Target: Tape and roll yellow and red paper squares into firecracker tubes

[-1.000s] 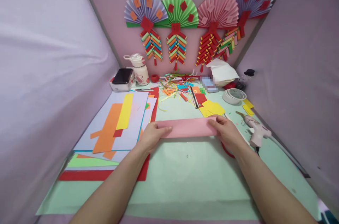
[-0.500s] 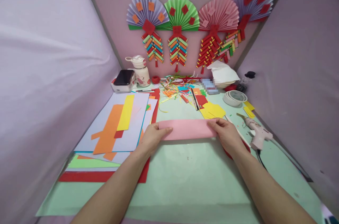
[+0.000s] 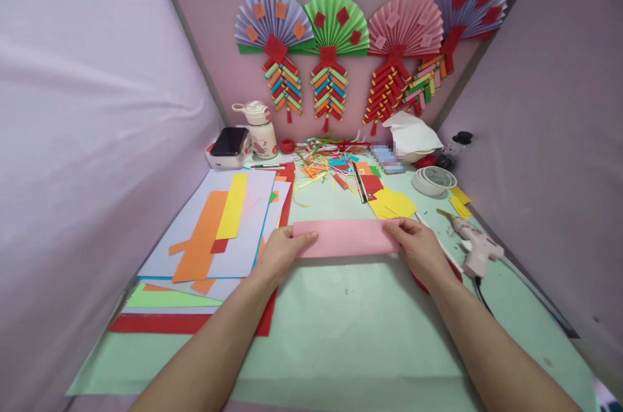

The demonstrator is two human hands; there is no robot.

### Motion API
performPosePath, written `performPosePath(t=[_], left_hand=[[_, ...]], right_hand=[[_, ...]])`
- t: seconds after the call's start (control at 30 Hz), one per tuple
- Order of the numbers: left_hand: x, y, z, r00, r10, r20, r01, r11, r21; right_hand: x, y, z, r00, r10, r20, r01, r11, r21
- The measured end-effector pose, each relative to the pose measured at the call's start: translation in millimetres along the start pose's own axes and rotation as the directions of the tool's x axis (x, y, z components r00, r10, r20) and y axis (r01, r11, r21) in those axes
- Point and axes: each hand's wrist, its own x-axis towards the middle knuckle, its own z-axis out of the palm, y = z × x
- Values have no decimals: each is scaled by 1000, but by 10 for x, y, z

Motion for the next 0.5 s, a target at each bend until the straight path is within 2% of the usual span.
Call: performPosePath(t=[0.33,0.5], left_hand=[[-23,24,20,1000,-8,-9,8,1000,-11],[-26,21,24,1000,-4,-20,4,999,36]], right_hand=[[-11,-26,6,1000,29,-7,-29,999,25],[-22,-49,17,1000,24,-14,-24,1000,-14]])
